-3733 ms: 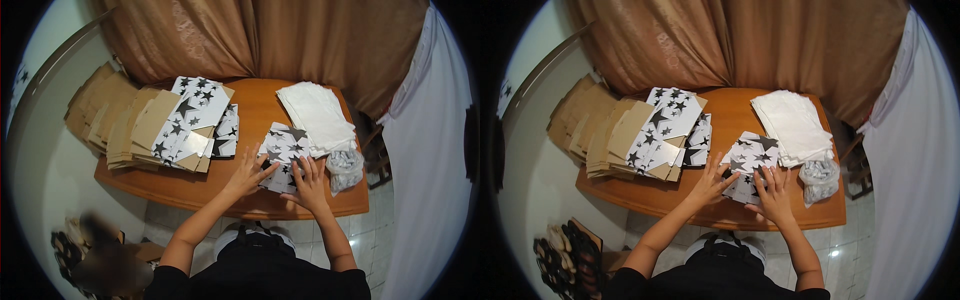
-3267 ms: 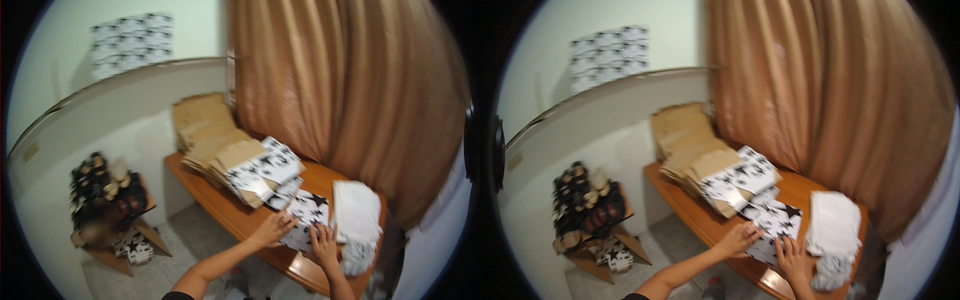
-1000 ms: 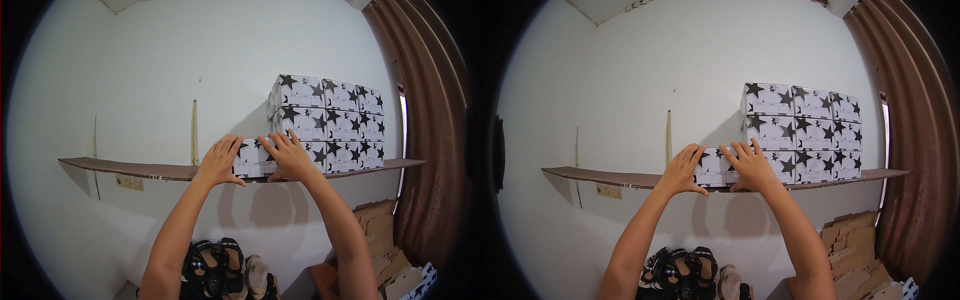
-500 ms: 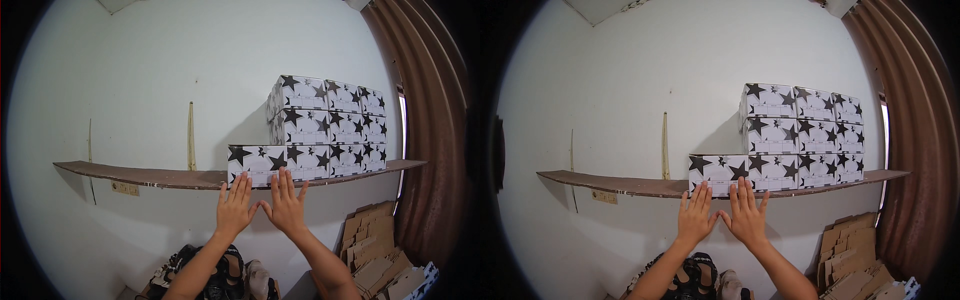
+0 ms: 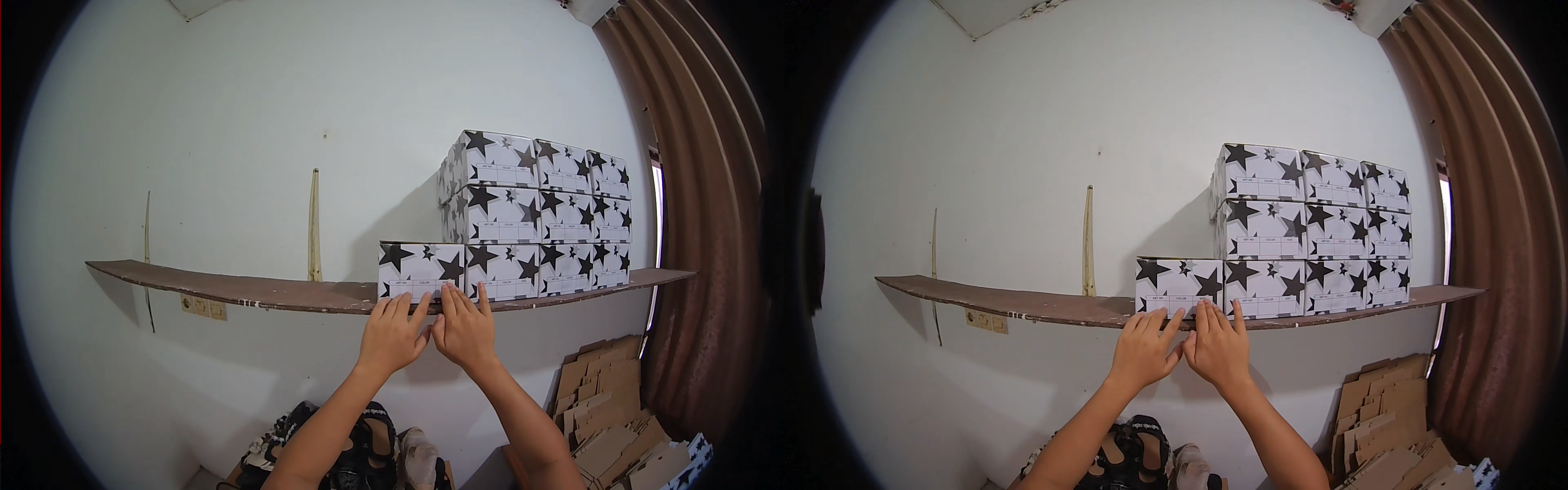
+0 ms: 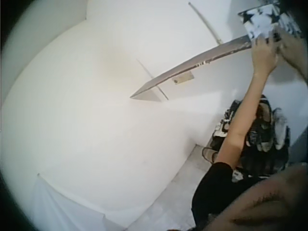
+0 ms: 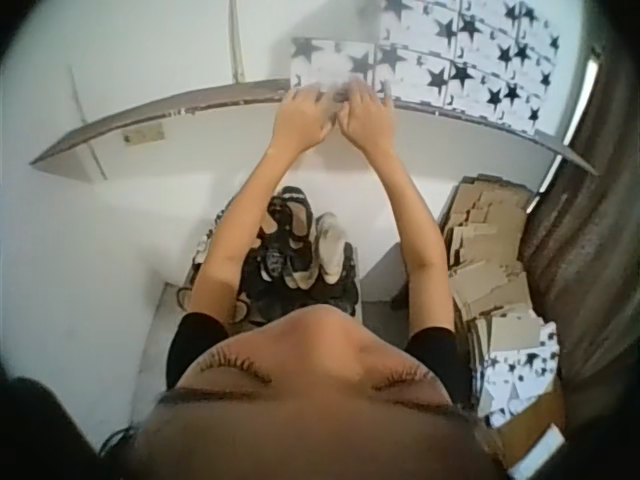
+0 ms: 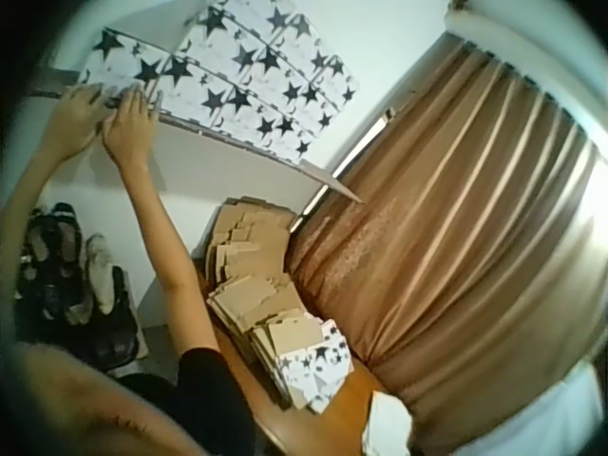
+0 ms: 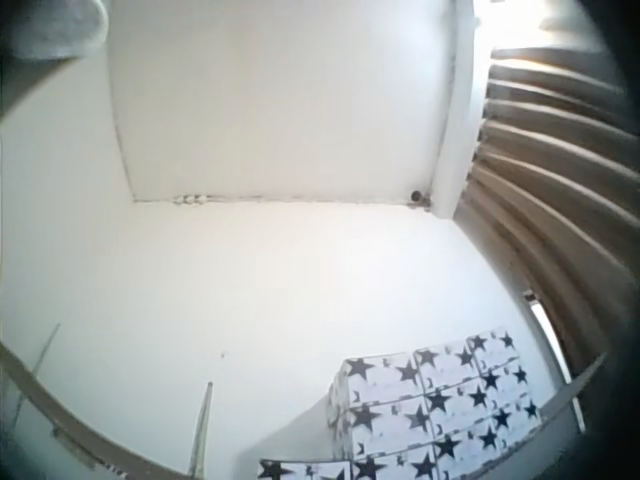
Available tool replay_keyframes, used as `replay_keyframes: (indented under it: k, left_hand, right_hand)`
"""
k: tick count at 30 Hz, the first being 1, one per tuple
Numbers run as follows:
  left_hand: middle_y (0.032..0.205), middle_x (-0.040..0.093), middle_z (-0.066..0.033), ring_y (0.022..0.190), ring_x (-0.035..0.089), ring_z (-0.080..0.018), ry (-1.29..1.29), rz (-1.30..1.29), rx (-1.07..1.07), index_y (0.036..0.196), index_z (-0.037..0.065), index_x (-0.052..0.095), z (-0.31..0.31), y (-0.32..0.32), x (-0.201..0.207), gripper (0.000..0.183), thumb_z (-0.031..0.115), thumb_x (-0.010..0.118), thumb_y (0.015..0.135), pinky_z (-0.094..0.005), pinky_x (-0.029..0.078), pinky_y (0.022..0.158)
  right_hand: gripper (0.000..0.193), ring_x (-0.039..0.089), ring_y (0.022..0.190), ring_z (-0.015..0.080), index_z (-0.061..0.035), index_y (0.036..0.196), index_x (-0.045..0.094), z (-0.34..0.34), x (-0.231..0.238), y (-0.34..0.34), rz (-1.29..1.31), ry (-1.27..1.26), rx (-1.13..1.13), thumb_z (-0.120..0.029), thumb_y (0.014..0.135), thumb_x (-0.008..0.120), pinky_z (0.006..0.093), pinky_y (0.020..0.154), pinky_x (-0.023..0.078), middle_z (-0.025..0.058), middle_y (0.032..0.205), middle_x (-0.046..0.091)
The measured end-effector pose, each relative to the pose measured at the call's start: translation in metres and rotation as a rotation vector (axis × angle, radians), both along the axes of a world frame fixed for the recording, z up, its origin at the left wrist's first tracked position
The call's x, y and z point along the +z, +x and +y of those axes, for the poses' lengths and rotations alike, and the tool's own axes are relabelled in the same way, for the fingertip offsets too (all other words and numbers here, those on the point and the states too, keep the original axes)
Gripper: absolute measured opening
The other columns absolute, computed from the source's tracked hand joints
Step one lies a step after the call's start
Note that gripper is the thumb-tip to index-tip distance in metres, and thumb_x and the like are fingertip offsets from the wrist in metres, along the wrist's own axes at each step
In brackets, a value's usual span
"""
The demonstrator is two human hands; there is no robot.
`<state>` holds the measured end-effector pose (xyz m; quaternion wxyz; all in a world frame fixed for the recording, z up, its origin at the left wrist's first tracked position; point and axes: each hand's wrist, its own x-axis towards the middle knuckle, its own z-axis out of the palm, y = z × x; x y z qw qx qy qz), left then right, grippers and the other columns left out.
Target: The person folds flat cardboard sheets into shoe boxes by hand, then stacks the assembled shoe boxes on a shelf.
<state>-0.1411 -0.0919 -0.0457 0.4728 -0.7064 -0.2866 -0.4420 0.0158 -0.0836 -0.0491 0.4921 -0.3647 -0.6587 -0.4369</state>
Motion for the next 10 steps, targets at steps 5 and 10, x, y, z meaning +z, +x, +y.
replay_keyframes:
  k: [5,10]
  left_hand:
    - [0.1,0.06,-0.0141,0.095,0.057,-0.0259,-0.168,-0.02,-0.028,0.114,0.006,0.058,-0.005,0.003,0.01,0.047,0.03,0.062,0.075,-0.0399,0.04,0.089]
    - [0.101,0.06,-0.0139,0.098,0.057,-0.0258,-0.014,-0.036,-0.017,0.113,0.007,0.058,0.002,0.007,-0.002,0.046,0.03,0.063,0.074,-0.0418,0.04,0.089]
  right_hand:
    - [0.04,0.06,0.102,0.0237,0.0048,0.106,0.059,0.001,0.006,0.003,-0.013,-0.034,-0.031,-0.022,0.079,0.047,0.0479,0.106,0.025,0.0168,0.112,0.061]
    - [0.04,0.058,0.105,0.0252,0.0021,0.105,0.061,-0.007,0.001,0.004,-0.014,-0.001,-0.06,-0.027,0.079,0.051,0.0508,0.105,0.026,0.0172,0.114,0.06]
